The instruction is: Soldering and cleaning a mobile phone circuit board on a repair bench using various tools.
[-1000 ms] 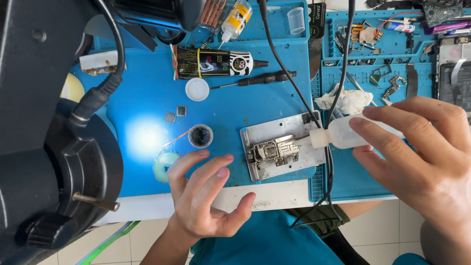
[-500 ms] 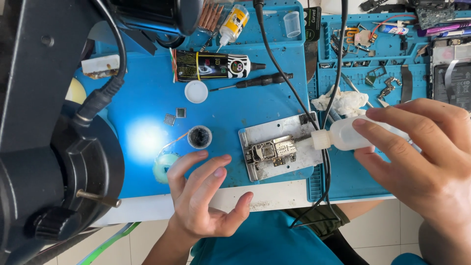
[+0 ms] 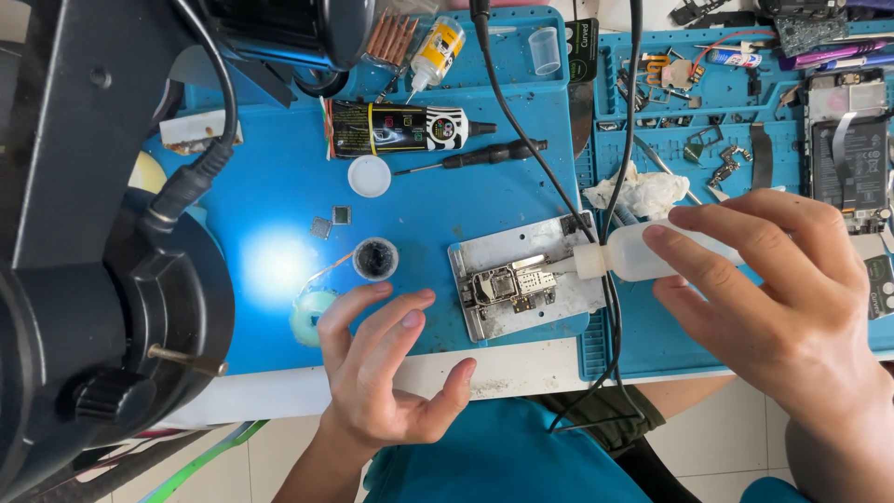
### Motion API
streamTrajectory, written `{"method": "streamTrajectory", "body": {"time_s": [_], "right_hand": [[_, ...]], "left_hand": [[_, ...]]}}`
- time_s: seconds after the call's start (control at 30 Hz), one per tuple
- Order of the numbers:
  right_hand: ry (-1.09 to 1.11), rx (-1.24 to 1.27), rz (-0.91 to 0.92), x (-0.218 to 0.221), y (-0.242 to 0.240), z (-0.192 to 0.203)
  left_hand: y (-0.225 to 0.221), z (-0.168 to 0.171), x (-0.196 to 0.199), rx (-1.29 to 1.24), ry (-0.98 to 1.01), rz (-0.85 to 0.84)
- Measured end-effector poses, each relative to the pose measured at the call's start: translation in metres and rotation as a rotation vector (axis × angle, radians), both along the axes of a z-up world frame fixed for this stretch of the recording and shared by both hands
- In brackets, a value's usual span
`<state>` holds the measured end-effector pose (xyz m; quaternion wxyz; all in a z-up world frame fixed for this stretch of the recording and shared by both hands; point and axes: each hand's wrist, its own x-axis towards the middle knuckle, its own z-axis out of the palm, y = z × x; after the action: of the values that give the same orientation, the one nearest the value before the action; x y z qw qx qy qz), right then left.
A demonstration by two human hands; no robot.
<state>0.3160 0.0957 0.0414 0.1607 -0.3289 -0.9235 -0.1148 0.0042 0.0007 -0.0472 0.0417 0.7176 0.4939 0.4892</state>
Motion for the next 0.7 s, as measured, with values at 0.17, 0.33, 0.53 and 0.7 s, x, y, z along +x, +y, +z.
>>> {"method": "streamTrajectory", "body": {"time_s": [0.17, 0.33, 0.53, 0.7], "right_hand": [[-0.003, -0.002, 0.009, 0.0003, 0.0001, 0.0009], [0.036, 0.002, 0.008, 0.0007, -0.0008, -0.0001], [0.04, 0.002, -0.001, 0.0009, -0.0021, -0.0003], [0.063, -0.036, -0.043, -0.0036, -0.0073, 0.0086]], "left_hand": [[0.0007, 0.0009, -0.0001, 0.001, -0.005, -0.002], [0.0006, 0.0018, 0.0001, 0.002, -0.006, 0.01], [0.0004, 0.002, -0.0004, 0.004, -0.009, 0.004], [-0.0002, -0.0007, -0.0007, 0.017, -0.023, -0.001]]}}
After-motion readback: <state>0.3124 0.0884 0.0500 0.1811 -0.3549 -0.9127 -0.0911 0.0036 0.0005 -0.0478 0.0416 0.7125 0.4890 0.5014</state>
